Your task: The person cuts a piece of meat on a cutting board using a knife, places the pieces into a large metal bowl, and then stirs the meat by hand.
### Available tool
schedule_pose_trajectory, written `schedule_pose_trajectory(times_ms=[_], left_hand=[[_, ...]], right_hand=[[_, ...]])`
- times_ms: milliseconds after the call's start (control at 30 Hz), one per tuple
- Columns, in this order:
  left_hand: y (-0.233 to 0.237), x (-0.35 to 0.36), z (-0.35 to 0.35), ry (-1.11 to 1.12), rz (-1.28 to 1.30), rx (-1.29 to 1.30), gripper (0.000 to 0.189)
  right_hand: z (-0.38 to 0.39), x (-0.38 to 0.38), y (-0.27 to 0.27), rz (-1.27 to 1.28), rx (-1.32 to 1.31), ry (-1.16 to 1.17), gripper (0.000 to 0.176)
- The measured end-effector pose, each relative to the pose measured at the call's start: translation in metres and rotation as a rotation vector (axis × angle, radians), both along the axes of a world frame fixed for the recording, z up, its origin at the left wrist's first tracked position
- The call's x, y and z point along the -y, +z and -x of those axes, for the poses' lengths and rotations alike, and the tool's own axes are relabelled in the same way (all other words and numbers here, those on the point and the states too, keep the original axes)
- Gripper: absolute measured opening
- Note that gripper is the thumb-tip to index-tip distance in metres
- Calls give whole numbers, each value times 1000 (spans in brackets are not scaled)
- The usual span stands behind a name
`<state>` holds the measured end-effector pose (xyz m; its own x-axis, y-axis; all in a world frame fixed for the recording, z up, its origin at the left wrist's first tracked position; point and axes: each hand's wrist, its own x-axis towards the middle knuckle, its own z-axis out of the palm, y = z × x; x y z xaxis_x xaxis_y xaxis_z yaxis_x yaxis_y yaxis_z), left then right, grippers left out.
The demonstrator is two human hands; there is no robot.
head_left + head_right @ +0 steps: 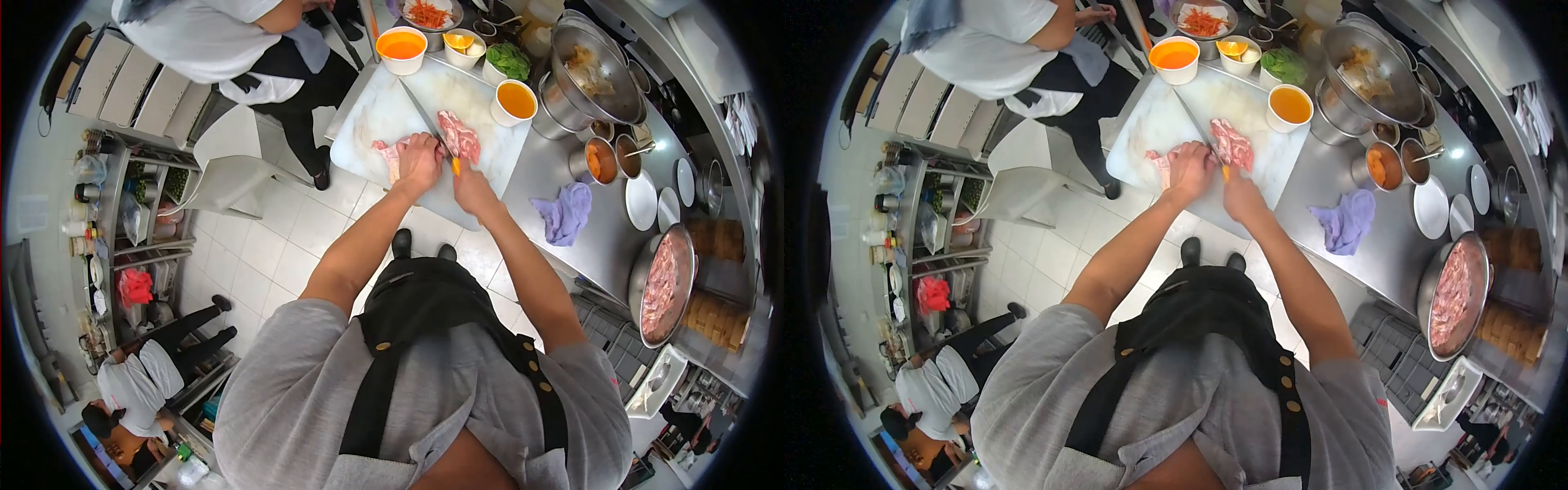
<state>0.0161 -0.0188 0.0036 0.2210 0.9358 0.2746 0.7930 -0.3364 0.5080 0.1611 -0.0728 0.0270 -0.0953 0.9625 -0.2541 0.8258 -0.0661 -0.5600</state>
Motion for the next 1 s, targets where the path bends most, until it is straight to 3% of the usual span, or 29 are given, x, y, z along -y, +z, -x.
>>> schedule_pose_trajectory(times_ms=[100,233,300,400,467,633,700,767,833,900,967,1000], left_hand=[[3,1,5,-43,-3,22,13],[-4,4,15,-10,-55,41,12],[-2,5,24,-80,-70,240,15],[5,0,40,-64,-202,336,17],[12,0,38,-84,-155,312,18],[12,8,-12,-169,-78,356,25],[18,0,-22,-268,276,159,32],[19,-12,-18,-310,225,91,31],[23,-26,-5,-322,429,176,27],[38,-35,7,-267,428,210,19],[64,-48,15,-255,929,578,14],[80,-47,14,-295,963,624,11]], right_hand=[[-5,-7,-10,-81,-22,-20,33],[-35,34,43,17,21,-40,35],[-41,44,50,-1,67,-110,35],[-42,50,62,-105,32,-71,32],[-40,56,79,-108,-12,-55,31],[-47,71,62,-107,-3,-111,30],[-52,78,55,-69,37,-134,31],[-54,89,51,-42,37,-156,32],[-57,97,50,-32,7,-192,33],[-60,104,50,-27,-26,-240,34],[-61,111,49,-46,-96,-265,35],[-61,112,48,-53,-108,-279,35]])
